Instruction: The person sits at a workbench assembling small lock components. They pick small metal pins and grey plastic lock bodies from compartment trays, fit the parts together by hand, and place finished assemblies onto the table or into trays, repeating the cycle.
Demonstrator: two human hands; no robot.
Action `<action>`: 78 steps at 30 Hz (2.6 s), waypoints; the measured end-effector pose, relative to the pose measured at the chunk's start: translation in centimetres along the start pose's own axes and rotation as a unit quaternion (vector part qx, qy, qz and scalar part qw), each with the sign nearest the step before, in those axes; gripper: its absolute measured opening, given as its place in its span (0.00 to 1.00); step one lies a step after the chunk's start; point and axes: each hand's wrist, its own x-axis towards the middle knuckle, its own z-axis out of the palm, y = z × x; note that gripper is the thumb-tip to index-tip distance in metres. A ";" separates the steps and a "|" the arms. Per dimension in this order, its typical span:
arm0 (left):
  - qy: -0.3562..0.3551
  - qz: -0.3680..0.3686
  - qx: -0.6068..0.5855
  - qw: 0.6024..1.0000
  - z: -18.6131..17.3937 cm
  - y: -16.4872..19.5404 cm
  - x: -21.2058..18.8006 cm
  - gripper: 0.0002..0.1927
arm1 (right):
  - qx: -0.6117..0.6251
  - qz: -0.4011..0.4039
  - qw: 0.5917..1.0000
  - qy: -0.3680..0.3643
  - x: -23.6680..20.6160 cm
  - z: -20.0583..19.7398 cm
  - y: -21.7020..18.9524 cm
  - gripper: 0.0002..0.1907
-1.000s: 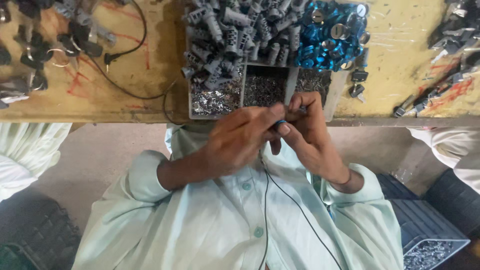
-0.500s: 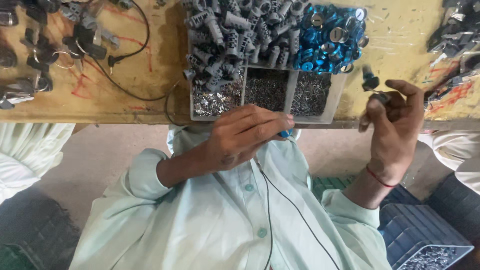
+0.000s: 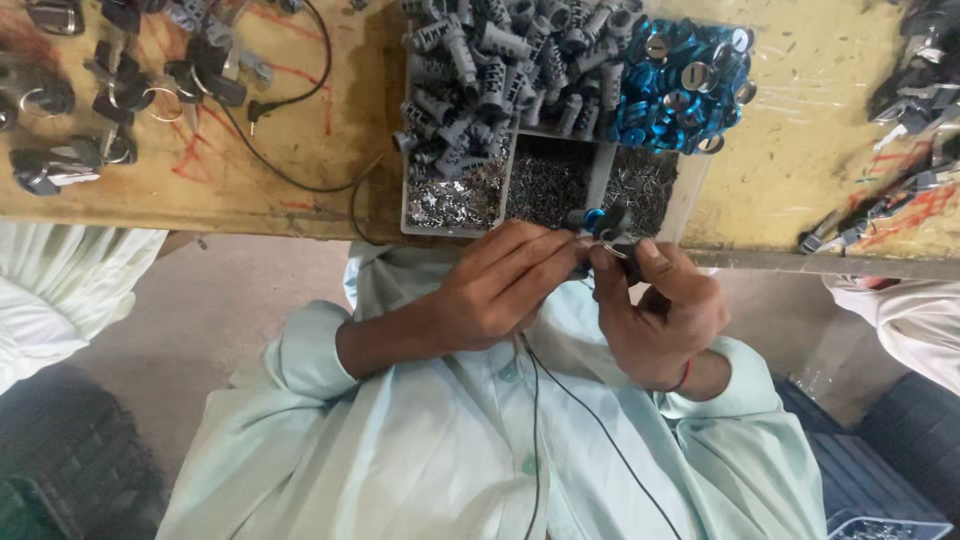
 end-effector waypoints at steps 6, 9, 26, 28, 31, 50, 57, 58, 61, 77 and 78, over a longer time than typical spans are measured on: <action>0.001 0.032 -0.015 0.999 -0.5 -0.2 -0.1 0.22 | -0.111 0.084 0.989 -0.039 1.3 0.8 -2.9 0.15; -0.005 -0.115 -0.160 0.980 -1.0 0.1 -0.1 0.19 | -0.080 0.126 0.977 -0.149 1.6 -0.3 -3.2 0.22; 0.043 -0.135 -0.079 0.987 -1.3 1.3 0.8 0.23 | -0.012 0.132 0.960 -0.246 3.3 -2.1 -0.5 0.21; 0.027 -0.091 -0.035 0.995 -1.2 1.3 0.7 0.25 | 0.079 0.100 0.975 -0.179 3.4 -2.6 -0.5 0.19; 0.023 -0.114 -0.064 0.991 -0.7 1.4 0.4 0.23 | -0.005 -0.021 0.983 -0.180 3.2 -2.9 -0.2 0.19; -0.117 -0.140 -0.230 0.956 -5.5 0.3 0.8 0.07 | -0.165 -0.100 0.917 -0.349 13.1 -5.9 -1.9 0.26; -0.169 -0.225 0.300 0.911 -4.7 -0.6 0.8 0.11 | -0.241 -0.093 0.905 -0.339 10.0 0.4 -1.2 0.05; -0.200 -0.234 0.321 0.896 -4.5 -0.9 0.9 0.11 | -0.279 -0.096 0.884 -0.362 10.2 1.2 -1.2 0.05; -0.234 -0.206 0.306 0.899 -4.3 -1.2 1.0 0.08 | -0.292 -0.103 0.873 -0.376 10.3 2.2 -0.9 0.07; 0.004 -0.266 0.046 0.963 -4.8 -0.4 -0.7 0.08 | -0.043 0.098 0.938 -0.329 8.9 1.1 0.3 0.08; 0.011 -0.265 0.024 0.964 -4.9 -0.4 -0.7 0.08 | -0.002 0.133 0.938 -0.321 8.7 0.9 0.6 0.06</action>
